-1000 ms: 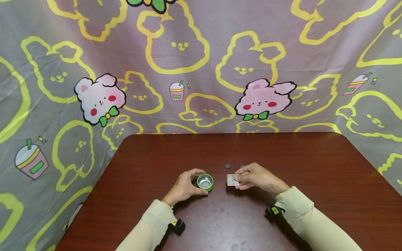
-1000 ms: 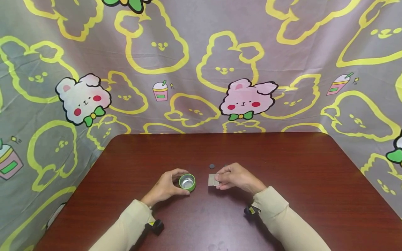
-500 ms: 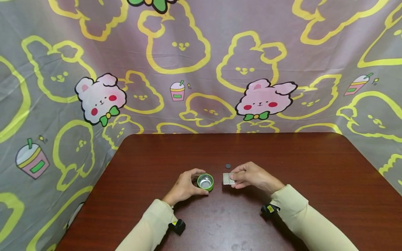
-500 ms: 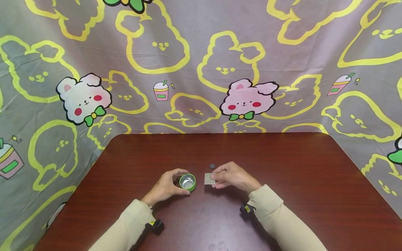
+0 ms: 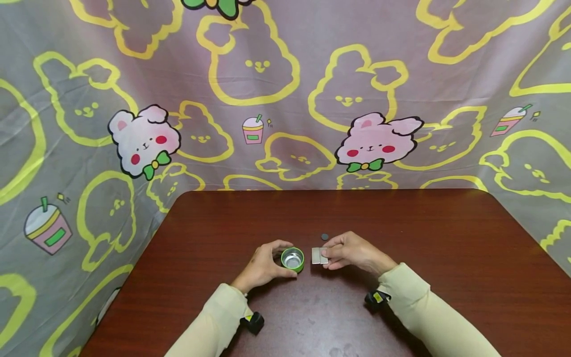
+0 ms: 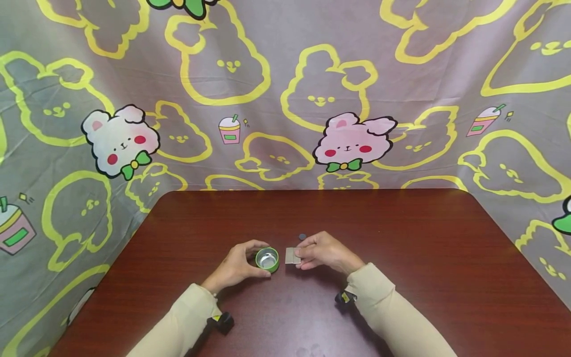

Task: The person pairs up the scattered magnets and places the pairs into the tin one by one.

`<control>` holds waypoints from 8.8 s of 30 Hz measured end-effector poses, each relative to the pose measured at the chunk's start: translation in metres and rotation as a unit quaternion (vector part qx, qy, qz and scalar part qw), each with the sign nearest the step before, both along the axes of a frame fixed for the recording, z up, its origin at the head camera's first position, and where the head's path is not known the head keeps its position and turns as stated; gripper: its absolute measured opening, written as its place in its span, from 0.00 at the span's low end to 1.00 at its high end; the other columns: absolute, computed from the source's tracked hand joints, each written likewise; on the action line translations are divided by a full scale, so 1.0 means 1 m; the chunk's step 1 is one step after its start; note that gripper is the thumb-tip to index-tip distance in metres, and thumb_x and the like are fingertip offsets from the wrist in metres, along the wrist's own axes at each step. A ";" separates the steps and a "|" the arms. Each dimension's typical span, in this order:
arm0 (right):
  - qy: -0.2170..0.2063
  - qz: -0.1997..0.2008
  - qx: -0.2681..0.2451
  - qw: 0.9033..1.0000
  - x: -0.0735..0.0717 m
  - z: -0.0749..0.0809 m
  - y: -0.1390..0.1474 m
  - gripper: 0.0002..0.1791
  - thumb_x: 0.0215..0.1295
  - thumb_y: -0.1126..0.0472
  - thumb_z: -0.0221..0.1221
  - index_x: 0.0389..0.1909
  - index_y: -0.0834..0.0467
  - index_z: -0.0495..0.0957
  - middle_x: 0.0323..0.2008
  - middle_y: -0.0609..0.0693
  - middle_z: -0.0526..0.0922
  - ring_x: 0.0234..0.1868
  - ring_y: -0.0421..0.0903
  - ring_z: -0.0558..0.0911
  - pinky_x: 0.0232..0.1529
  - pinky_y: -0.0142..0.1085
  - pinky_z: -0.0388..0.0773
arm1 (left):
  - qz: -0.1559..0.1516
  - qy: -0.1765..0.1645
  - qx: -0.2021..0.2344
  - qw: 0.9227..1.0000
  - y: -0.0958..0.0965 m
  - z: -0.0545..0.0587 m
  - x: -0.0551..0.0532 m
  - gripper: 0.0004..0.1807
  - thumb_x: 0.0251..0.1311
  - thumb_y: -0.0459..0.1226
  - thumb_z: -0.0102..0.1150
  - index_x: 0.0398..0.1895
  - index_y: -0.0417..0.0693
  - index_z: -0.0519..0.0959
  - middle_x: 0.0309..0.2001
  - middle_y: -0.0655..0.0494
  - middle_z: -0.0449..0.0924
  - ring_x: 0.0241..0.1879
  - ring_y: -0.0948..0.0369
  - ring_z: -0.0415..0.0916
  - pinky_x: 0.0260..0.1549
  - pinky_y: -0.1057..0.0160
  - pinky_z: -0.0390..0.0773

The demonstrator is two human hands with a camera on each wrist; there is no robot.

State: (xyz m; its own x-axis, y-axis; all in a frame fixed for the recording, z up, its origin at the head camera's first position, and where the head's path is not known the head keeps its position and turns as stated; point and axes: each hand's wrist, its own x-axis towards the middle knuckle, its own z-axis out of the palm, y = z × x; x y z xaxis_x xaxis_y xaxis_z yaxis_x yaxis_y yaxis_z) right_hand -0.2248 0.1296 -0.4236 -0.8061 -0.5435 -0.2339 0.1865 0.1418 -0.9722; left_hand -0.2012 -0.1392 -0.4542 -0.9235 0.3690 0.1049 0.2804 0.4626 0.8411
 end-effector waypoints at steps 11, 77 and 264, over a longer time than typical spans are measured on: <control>-0.011 -0.002 0.017 1.000 0.000 0.001 -0.011 0.17 0.68 0.70 0.60 0.52 0.80 0.75 0.35 0.60 0.85 0.33 0.47 0.87 0.36 0.36 0.85 | 0.008 0.005 -0.008 1.000 0.000 -0.001 0.000 0.35 0.40 0.36 0.84 0.56 0.45 0.80 0.50 0.53 0.84 0.49 0.56 0.81 0.48 0.59 0.78; -0.006 -0.042 0.004 0.999 0.007 -0.009 -0.038 0.25 0.65 0.74 0.61 0.61 0.79 0.68 0.34 0.60 0.85 0.30 0.44 0.86 0.35 0.35 0.84 | 0.015 0.009 -0.002 1.000 0.002 0.000 -0.001 0.36 0.37 0.36 0.85 0.55 0.43 0.81 0.50 0.51 0.85 0.49 0.56 0.82 0.49 0.59 0.78; 0.271 -0.158 0.259 0.914 -0.035 -0.026 0.044 0.09 0.53 0.69 0.72 0.36 0.61 0.85 0.35 0.52 0.87 0.38 0.47 0.84 0.40 0.40 0.78 | 0.002 -0.030 -0.055 0.998 0.088 0.015 -0.081 0.12 0.49 0.28 0.77 0.36 0.43 0.85 0.32 0.58 0.87 0.34 0.65 0.82 0.41 0.66 0.79</control>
